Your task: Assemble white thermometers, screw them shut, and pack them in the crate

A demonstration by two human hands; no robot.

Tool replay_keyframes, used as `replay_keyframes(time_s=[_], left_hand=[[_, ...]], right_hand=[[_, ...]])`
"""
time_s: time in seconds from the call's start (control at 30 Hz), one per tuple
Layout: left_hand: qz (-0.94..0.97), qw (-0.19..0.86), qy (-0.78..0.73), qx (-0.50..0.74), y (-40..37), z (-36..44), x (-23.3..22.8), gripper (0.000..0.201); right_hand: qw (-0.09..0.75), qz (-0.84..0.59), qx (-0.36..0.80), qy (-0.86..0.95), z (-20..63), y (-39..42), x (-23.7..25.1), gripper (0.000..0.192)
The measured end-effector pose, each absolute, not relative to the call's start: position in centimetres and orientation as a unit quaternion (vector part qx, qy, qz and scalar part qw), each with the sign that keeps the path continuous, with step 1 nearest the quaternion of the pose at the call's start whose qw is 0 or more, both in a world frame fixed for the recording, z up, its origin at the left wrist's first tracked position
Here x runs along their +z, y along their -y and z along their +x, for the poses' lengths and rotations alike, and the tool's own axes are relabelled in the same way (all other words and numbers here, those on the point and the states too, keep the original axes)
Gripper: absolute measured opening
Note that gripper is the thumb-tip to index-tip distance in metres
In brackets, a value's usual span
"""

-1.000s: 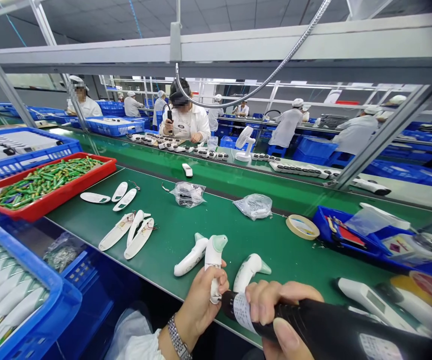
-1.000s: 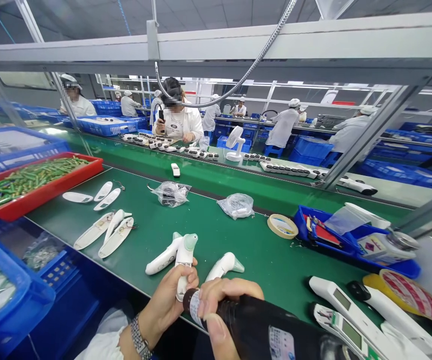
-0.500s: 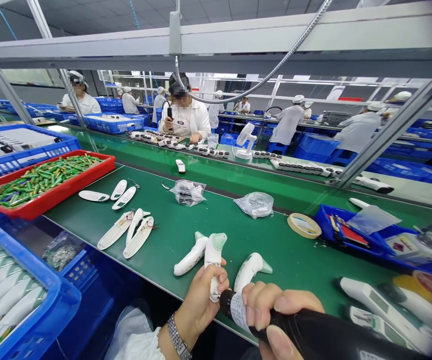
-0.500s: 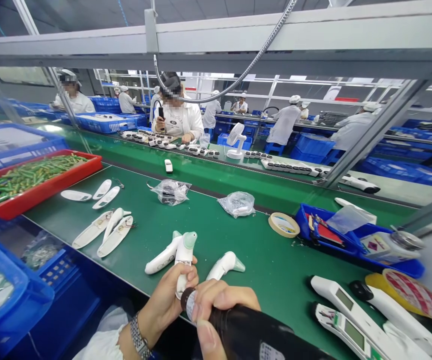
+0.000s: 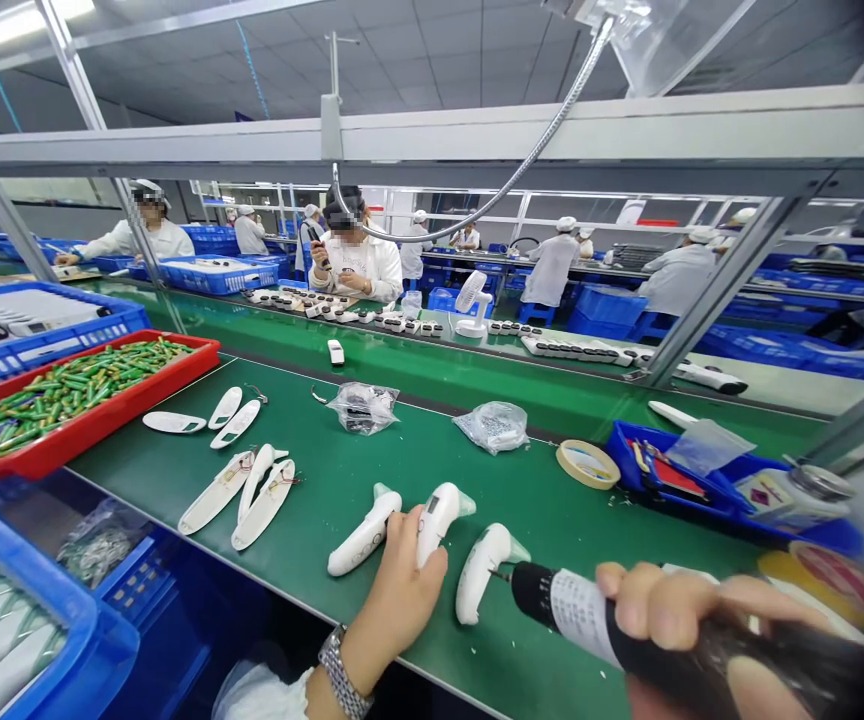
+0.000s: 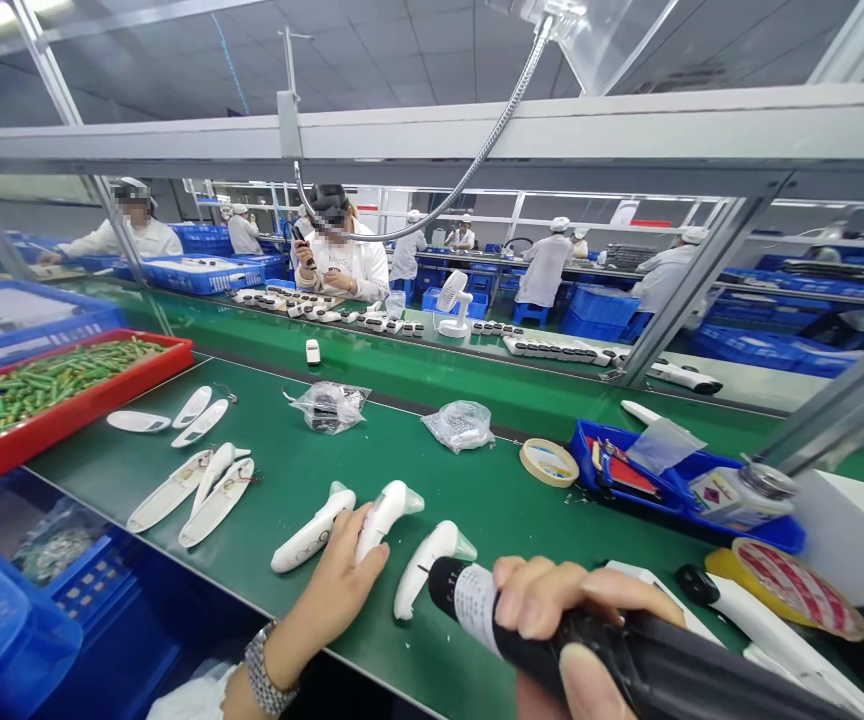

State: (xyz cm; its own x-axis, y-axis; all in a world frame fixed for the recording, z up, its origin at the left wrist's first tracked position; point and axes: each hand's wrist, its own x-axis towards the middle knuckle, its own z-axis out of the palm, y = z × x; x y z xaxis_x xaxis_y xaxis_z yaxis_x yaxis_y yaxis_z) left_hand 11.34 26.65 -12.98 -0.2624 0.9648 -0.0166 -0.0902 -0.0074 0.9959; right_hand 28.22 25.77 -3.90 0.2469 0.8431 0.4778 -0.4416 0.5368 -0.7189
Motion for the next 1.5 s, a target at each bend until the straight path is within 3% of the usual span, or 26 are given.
replay_keyframes(time_s=[0.07, 0.27, 0.63, 0.73, 0.87, 1.07, 1.2, 1.5], left_hand=[[0.471, 0.391, -0.570, 0.548, -26.9, 11.9, -13.3, 0.047], [0.486, 0.371, -0.574, 0.544, -28.1, 13.2, -13.8, 0.047], [0.521, 0.366, -0.578, 0.509, -26.9, 13.2, -14.0, 0.054], [0.523, 0.349, -0.564, 0.536, -26.3, 12.6, -14.4, 0.045], [0.507, 0.243, -0.566, 0.603, -25.5, 11.2, -14.1, 0.028], [0.526, 0.136, -0.604, 0.583, -25.4, 7.1, -11.5, 0.017], [0.553, 0.085, -0.636, 0.532, -26.1, 5.2, -11.0, 0.020], [0.656, -0.043, -0.612, 0.439, -25.9, 6.9, -11.0, 0.016]], right_hand=[[0.752, -0.230, 0.429, 0.445, 28.0, -26.8, -3.0, 0.027], [0.744, -0.229, 0.435, 0.452, 24.7, -32.0, -2.0, 0.027], [0.689, -0.295, 0.459, 0.477, 15.6, -42.0, -5.6, 0.035], [0.680, -0.313, 0.462, 0.475, 14.4, -43.1, -6.7, 0.034], [0.672, -0.329, 0.471, 0.468, 13.6, -44.0, -7.5, 0.032], [0.680, -0.302, 0.498, 0.446, 15.5, -41.0, -5.5, 0.037], [0.671, -0.271, 0.528, 0.444, 18.5, -35.6, -3.3, 0.032], [0.656, -0.212, 0.531, 0.493, 22.1, -29.3, -3.1, 0.022]])
